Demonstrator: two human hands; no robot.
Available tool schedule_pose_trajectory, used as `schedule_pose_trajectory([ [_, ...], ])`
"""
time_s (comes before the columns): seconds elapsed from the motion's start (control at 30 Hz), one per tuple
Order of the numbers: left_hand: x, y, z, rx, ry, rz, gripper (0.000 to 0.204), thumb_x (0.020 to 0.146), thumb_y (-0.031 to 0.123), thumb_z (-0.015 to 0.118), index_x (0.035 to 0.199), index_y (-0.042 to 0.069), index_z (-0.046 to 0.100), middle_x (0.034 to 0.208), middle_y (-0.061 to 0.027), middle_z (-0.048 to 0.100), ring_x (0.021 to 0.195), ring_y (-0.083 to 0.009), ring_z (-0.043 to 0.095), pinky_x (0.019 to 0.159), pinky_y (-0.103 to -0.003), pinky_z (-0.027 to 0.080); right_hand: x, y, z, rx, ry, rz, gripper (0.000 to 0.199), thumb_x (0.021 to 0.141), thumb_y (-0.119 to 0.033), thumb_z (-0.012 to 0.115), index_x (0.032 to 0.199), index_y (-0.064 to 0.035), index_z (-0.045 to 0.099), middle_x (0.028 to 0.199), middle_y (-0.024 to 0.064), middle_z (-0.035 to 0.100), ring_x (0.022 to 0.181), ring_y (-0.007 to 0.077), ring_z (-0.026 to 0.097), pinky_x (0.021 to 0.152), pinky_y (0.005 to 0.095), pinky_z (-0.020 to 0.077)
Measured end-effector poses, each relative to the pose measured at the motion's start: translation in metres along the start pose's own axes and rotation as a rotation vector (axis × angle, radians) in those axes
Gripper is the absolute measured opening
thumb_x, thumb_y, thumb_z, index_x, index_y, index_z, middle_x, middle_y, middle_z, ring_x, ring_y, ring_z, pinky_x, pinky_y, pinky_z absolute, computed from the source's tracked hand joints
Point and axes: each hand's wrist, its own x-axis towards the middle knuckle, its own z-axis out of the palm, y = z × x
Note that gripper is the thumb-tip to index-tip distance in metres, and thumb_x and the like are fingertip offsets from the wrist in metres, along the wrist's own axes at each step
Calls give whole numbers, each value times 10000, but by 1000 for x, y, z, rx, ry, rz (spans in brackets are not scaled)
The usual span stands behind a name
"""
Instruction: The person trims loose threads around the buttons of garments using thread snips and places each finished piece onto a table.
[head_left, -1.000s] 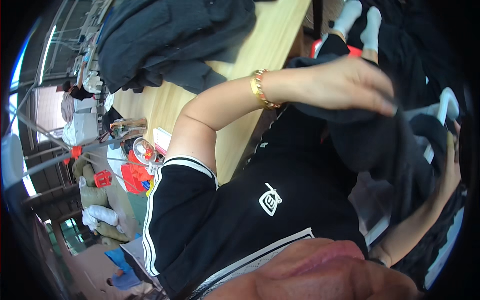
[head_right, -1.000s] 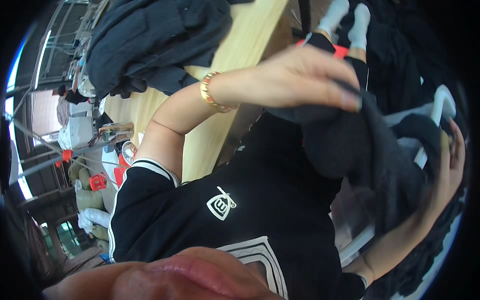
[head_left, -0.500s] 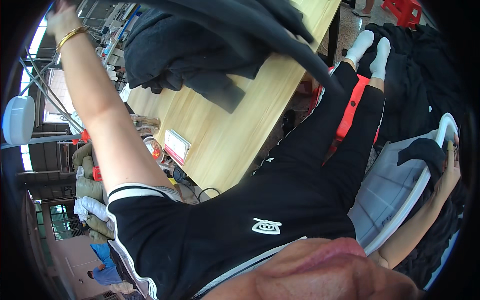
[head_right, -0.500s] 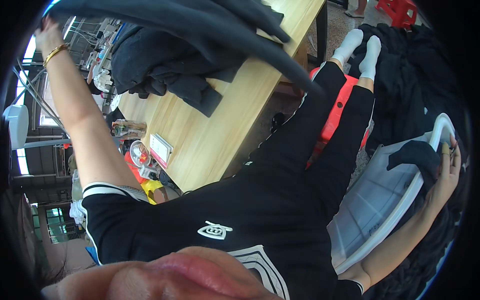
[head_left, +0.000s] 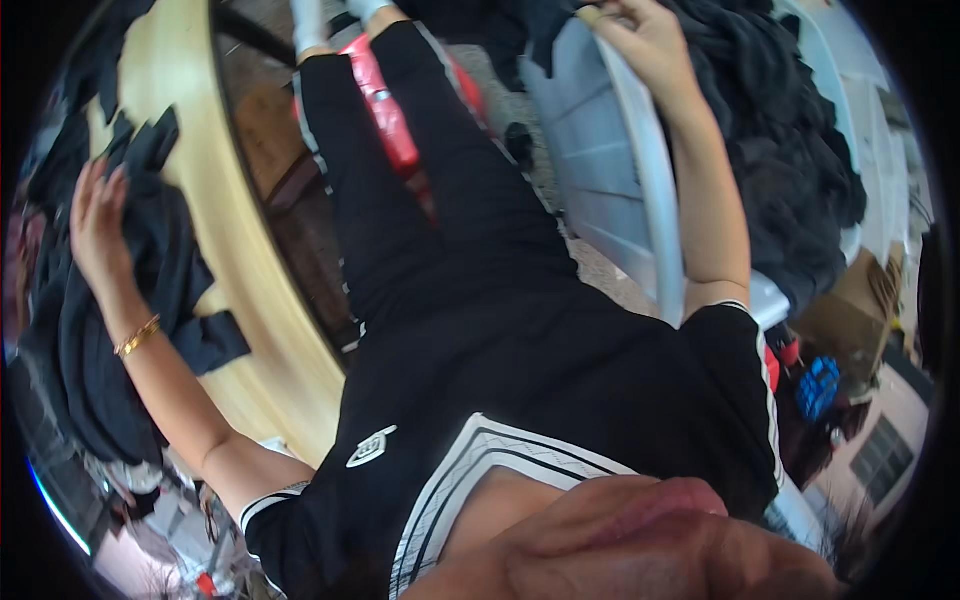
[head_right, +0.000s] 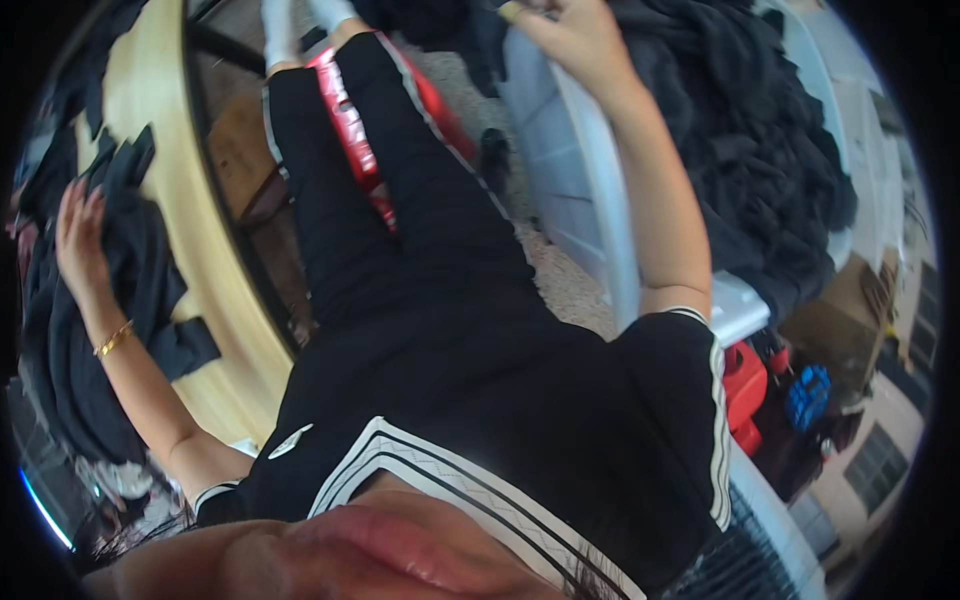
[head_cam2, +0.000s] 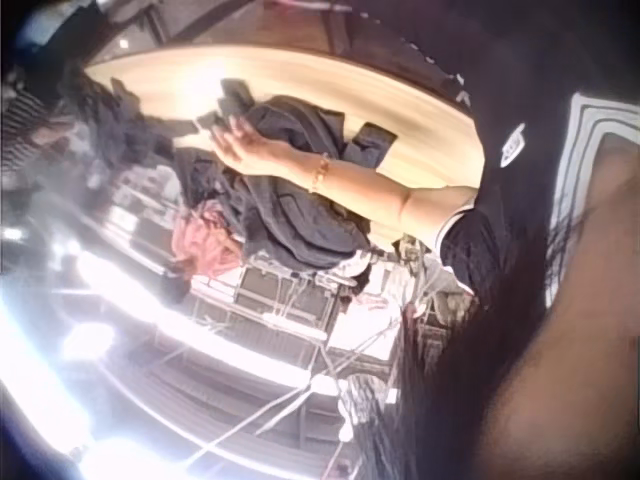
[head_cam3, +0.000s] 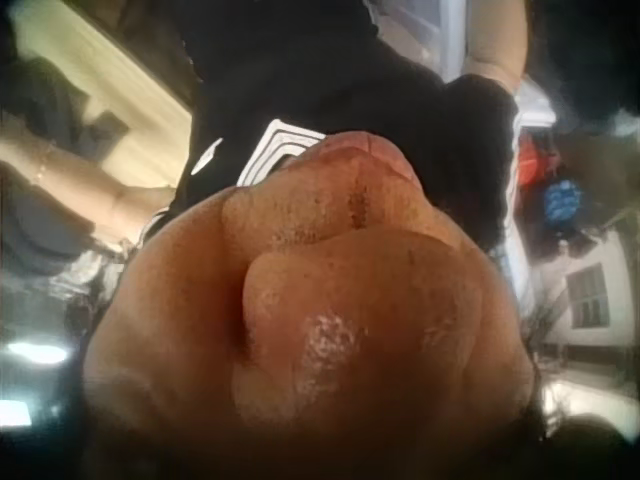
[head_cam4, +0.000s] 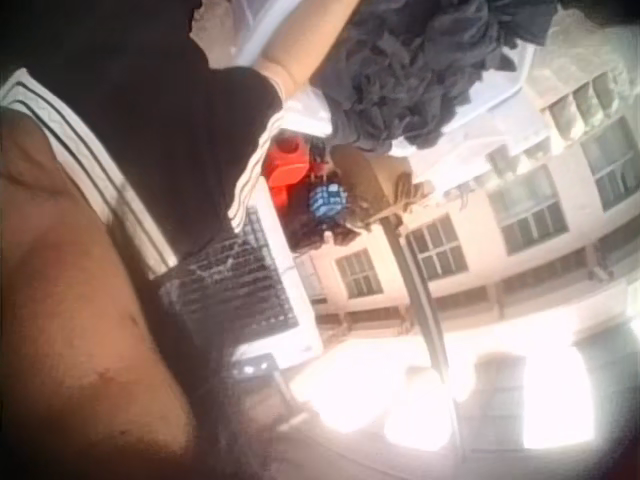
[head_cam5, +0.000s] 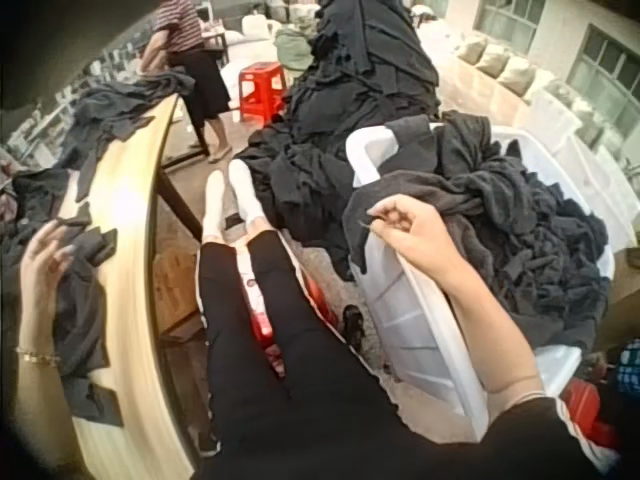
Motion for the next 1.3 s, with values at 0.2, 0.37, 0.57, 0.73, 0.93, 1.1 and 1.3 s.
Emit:
schedule_pose_trajectory([
  [0.2,-36,-58,275,-141,-628,-50,417,984,110,591,1387,5,561,1309,-125,637,1159,-233,647,995,-312,501,-50,30,-56,-250,271,47,241,900,-88,719,1124,2,706,834,-54,598,773,35,521,722,194,428],
  [0.37,-76,-28,433,-44,-662,399,686,938,306,700,1506,34,428,1341,-175,612,1360,-269,493,1095,-344,400,-69,57,-99,107,519,152,253,910,-43,692,1158,6,674,890,6,664,611,34,544,509,175,376],
  [0.57,-74,-26,533,76,-538,341,665,920,382,715,1455,59,489,1207,-175,668,1188,-303,624,964,-337,481,-87,86,-116,477,740,419,246,920,-88,690,1155,-26,654,928,93,702,529,82,548,401,175,314],
  [0.73,-65,-17,494,-274,-911,42,317,983,249,642,1194,16,672,993,10,684,898,-65,603,788,-226,476,-103,104,-142,602,879,381,257,915,-189,714,1126,-74,622,996,150,721,525,106,563,398,183,329],
  [0.93,-71,4,324,-463,-568,-278,384,937,126,648,1282,-43,630,1210,-85,671,1089,-130,632,987,-255,460,-104,93,-156,501,1052,256,334,914,-200,726,1166,-123,520,959,129,725,466,132,560,364,204,290],
  [1.1,-80,28,189,-578,-215,-222,431,918,103,636,1309,-62,563,1218,-173,662,1087,-246,666,932,-385,554,-101,86,-172,389,1198,184,359,899,-190,736,1152,-70,511,927,66,625,492,123,548,374,206,296],
  [1.3,-102,13,68,-517,149,-175,386,935,106,600,1283,-59,590,1246,-181,653,1116,-243,656,953,-374,543,-93,99,-198,329,1149,170,669,857,-214,775,1385,-28,409,1034,108,601,506,140,576,375,213,310],
])
